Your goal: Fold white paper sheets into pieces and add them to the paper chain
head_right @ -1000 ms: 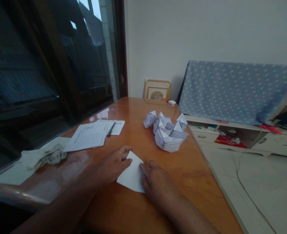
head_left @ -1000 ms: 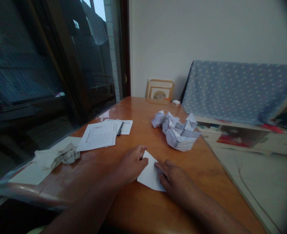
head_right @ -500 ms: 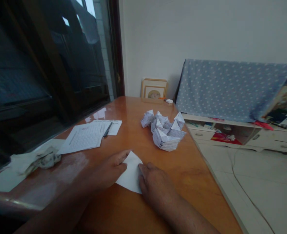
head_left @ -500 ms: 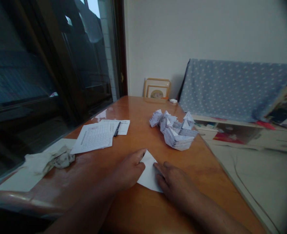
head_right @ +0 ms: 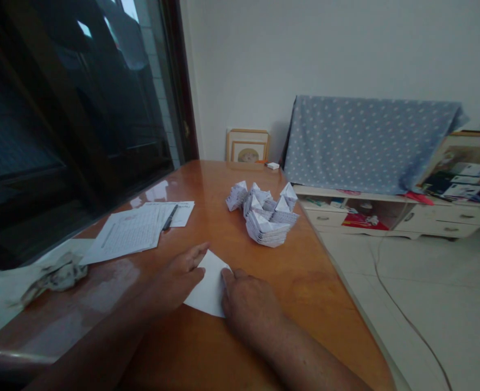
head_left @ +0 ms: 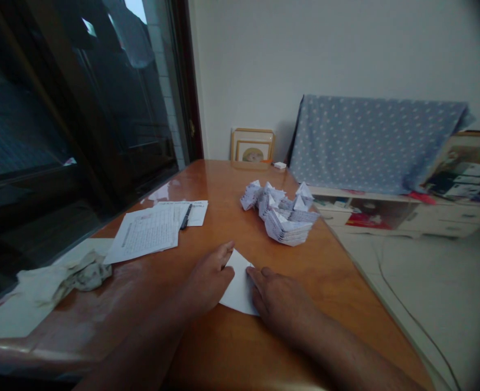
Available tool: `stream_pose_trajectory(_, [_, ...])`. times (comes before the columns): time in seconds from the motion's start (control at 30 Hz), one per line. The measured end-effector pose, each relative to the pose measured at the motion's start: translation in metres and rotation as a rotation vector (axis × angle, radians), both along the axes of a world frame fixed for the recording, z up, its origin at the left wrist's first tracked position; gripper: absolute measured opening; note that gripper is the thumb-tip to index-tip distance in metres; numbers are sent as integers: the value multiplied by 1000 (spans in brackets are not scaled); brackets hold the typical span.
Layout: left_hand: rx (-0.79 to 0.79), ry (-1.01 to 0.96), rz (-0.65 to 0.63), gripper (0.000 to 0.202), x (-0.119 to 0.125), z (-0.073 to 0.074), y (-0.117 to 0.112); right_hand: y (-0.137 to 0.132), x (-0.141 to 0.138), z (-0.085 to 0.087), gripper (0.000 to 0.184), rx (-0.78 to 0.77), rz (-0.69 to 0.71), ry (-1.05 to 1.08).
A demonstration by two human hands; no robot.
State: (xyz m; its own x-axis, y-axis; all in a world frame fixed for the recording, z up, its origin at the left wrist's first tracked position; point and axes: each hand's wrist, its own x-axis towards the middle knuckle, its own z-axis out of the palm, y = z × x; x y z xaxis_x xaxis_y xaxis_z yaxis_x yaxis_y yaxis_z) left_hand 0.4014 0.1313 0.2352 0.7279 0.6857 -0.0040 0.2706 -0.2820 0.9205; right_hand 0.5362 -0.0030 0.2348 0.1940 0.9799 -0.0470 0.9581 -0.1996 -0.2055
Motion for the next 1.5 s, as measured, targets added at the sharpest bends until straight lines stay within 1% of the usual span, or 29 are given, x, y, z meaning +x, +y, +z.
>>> stream_pose_trajectory(0.1, [156, 43, -77, 58, -2, 2, -5, 0, -1, 0, 45, 9, -4, 0])
stream_pose_trajectory(0.2, [279, 78, -182, 51, -5, 2, -10, 0, 0, -1, 46, 21, -7, 9])
stream_pose_trajectory(0.27, [330, 91, -242, 50, -7, 1, -11, -1, 1, -2, 45, 29, -5, 21])
stream_pose_trajectory(0.33, [358, 98, -274, 49, -9, 0, -12, -1, 2, -2, 44, 32, -4, 34])
stream_pose_trajectory(0.4, [376, 102, -280, 49, -9, -1, -12, -2, 3, -2, 44, 35, 0, 41])
stream_pose_trajectory(0.47, [394, 107, -252, 46, -9, 0, -11, -2, 4, -1, 47, 38, 4, 49])
stream_pose_trajectory(0.6, [417, 83, -132, 39, -6, 3, -8, -3, 9, 0, 48, 64, 11, 142])
stream_pose_trajectory(0.67, [372, 58, -88, 37, -4, 3, -5, -3, 13, -1, 46, 98, 4, 241])
stream_pose_trajectory(0.73, [288, 34, -51, 36, -2, 2, -3, -2, 18, -3, 46, 144, -32, 341])
stream_pose_trajectory(0.83, [131, -17, -12, 33, 0, -2, -2, 1, 26, -9, 45, 217, -154, 435])
stream_pose_trajectory(0.9, [11, -64, -18, 33, 1, -4, -2, 4, 30, -13, 41, 278, -226, 471])
stream_pose_trajectory(0.93, [-50, -90, -30, 33, 1, -5, -3, 5, 31, -14, 38, 312, -241, 492])
stream_pose_trajectory(1.03, [-207, -156, -61, 34, 3, -5, -5, 8, 35, -16, 23, 378, -221, 601])
stream_pose_trajectory(1.13, [-320, -200, -75, 32, 4, -2, -6, 10, 35, -16, 19, 368, -210, 756])
stream_pose_trajectory(1.23, [-405, -213, -68, 32, 4, 2, -7, 10, 34, -15, 17, 376, -236, 890])
stream_pose_trajectory(1.33, [-458, -189, -54, 34, 4, 3, -7, 11, 33, -15, 15, 390, -242, 965])
stream_pose_trajectory(1.4, [-487, -188, -57, 34, 4, 3, -8, 11, 32, -15, 14, 396, -242, 960])
stream_pose_trajectory(1.5, [-468, -170, -91, 33, 4, 4, -10, 11, 34, -15, 14, 396, -240, 837])
